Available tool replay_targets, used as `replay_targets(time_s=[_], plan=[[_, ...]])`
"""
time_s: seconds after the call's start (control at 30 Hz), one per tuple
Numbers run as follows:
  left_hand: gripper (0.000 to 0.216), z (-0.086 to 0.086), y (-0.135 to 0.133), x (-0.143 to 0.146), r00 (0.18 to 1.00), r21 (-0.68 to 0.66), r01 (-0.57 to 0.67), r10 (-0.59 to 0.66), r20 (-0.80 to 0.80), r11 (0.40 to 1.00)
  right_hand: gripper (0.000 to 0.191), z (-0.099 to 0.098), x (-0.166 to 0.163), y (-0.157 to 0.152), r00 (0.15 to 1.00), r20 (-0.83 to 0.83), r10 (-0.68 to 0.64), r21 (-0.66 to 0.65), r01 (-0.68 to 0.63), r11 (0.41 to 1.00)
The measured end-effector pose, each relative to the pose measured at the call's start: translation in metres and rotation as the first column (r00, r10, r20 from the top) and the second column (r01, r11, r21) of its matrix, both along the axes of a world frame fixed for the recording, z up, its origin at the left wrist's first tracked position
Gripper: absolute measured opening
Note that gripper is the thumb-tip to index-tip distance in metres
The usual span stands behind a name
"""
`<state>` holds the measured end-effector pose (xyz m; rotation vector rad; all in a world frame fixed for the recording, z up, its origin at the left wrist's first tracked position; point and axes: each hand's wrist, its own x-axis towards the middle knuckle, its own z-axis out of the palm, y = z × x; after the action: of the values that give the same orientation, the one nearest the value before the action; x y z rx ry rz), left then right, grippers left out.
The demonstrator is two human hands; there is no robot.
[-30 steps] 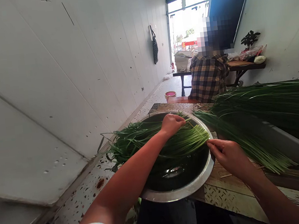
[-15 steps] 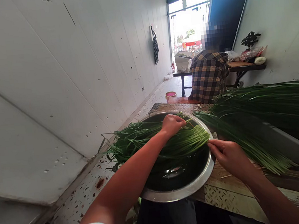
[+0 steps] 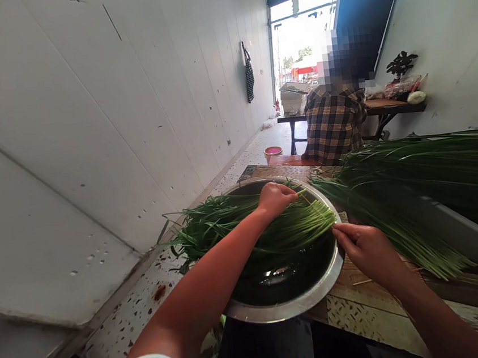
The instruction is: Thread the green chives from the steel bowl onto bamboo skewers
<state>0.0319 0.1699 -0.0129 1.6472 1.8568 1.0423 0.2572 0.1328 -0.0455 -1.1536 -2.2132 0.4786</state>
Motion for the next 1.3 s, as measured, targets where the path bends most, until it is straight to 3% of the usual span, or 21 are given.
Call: replay_targets(time_s=[0.4, 0.63, 0.73, 0.83, 0.97, 1.07, 1.3], plan=[[0.020, -0.007, 0.002, 0.001, 0.999, 0.011, 0.049, -0.049, 0.002, 0.999, 0.034, 0.000, 0.000, 0.001, 1.000, 0.027, 0.004, -0.030, -0.003, 1.000], [0.017, 0.011, -0.010, 0.003, 0.953, -0.013, 0.302, -0.302, -0.012, 0.953, 0.033, 0.002, -0.002, 0.001, 0.999, 0.023, -0.044, -0.009, 0.045, 0.999], [0.019, 0.017, -0.008, -0.011, 0.968, -0.004, 0.168, -0.165, -0.189, 0.986, 0.031, 0.001, -0.002, 0.000, 0.998, 0.041, -0.046, 0.021, 0.045, 0.999], [0.018, 0.012, 0.000, -0.024, 0.903, 0.000, -0.012, 0.011, -0.430, 1.000, 0.032, 0.000, -0.001, 0.001, 0.998, 0.054, -0.031, 0.029, 0.030, 0.999], [0.015, 0.002, 0.006, -0.028, 0.772, -0.126, -0.030, -0.057, -0.634, 0.992, 0.032, -0.002, 0.000, 0.002, 0.998, 0.054, -0.030, 0.006, 0.029, 1.000], [0.019, -0.004, 0.006, -0.025, 0.708, -0.149, -0.024, -0.088, -0.700, 0.989, 0.032, -0.002, 0.000, 0.002, 0.999, 0.046, -0.017, 0.003, 0.017, 1.000], [0.021, -0.009, 0.008, -0.016, 0.748, -0.093, -0.038, -0.034, -0.663, 0.995, 0.032, 0.001, -0.001, 0.000, 0.999, 0.036, -0.016, 0.030, 0.015, 0.999]])
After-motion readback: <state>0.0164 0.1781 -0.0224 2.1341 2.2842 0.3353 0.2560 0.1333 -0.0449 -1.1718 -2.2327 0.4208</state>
